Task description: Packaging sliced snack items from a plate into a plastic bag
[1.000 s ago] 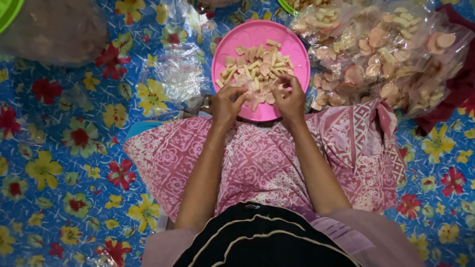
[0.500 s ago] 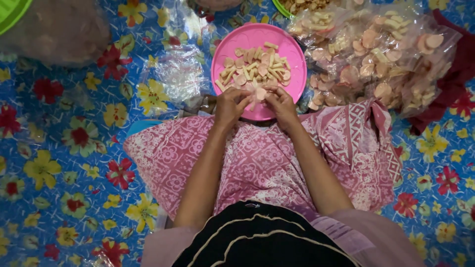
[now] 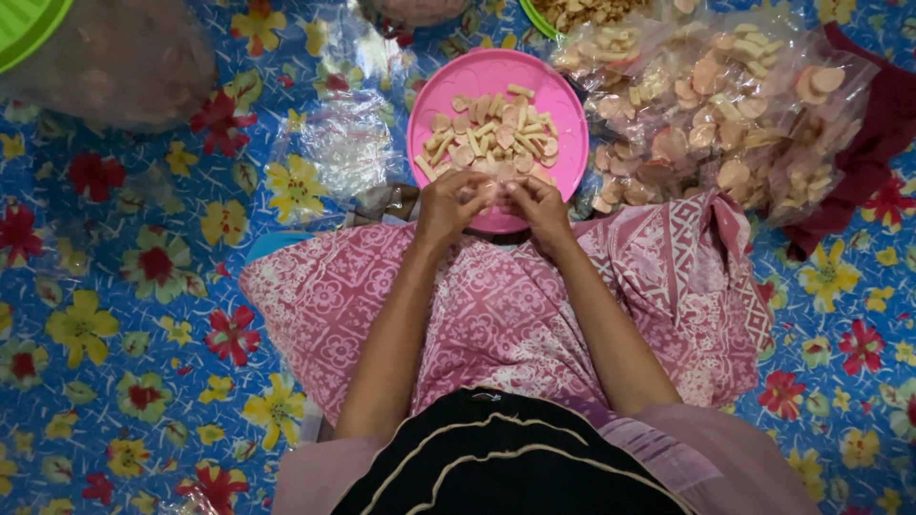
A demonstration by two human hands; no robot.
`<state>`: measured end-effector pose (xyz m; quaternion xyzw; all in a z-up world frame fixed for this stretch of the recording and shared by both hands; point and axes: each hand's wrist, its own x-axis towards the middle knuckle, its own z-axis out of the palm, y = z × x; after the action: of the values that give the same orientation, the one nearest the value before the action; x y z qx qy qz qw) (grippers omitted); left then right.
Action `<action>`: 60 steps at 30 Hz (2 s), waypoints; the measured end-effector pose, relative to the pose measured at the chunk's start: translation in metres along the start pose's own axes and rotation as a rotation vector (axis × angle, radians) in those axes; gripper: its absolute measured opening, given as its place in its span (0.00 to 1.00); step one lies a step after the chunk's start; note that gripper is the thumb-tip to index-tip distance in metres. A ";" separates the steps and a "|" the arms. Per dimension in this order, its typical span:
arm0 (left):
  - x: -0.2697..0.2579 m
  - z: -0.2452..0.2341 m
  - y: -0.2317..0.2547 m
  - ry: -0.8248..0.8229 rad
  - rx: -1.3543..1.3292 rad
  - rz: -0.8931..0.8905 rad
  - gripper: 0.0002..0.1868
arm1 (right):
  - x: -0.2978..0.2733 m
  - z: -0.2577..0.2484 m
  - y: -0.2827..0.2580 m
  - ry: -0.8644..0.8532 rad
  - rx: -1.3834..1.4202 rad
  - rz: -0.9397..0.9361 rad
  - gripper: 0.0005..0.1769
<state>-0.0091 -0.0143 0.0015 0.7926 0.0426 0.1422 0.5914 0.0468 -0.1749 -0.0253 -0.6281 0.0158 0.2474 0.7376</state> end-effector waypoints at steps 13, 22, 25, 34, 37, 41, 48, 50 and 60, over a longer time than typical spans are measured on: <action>0.002 0.005 -0.008 -0.032 0.037 -0.039 0.22 | 0.007 -0.005 0.003 -0.007 -0.110 0.008 0.15; 0.006 0.007 -0.012 0.024 0.017 -0.079 0.16 | -0.007 0.009 -0.028 -0.075 -0.140 -0.030 0.10; 0.007 0.007 -0.020 0.055 0.009 -0.081 0.16 | -0.002 0.006 -0.027 -0.060 -0.216 -0.064 0.11; 0.012 0.004 -0.021 0.174 0.045 -0.092 0.14 | 0.034 -0.028 0.001 0.272 -0.967 -0.518 0.15; 0.011 0.004 -0.023 0.182 0.061 -0.104 0.14 | 0.035 -0.025 -0.004 0.252 -1.088 -0.483 0.18; 0.010 0.004 -0.021 0.177 0.062 -0.123 0.15 | 0.040 -0.030 0.004 0.274 -1.112 -0.537 0.18; 0.009 0.007 -0.028 0.155 0.025 -0.137 0.15 | 0.031 -0.020 0.003 0.320 -0.917 -0.510 0.12; 0.010 0.004 -0.020 0.159 0.018 -0.124 0.15 | 0.016 -0.006 -0.016 0.336 -0.848 -0.473 0.12; 0.008 0.003 -0.011 0.144 -0.042 -0.096 0.15 | 0.022 -0.023 0.024 0.134 -0.137 -0.162 0.13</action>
<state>0.0001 -0.0123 -0.0086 0.7646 0.1199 0.1714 0.6096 0.0636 -0.1869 -0.0596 -0.6912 -0.0026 0.1448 0.7080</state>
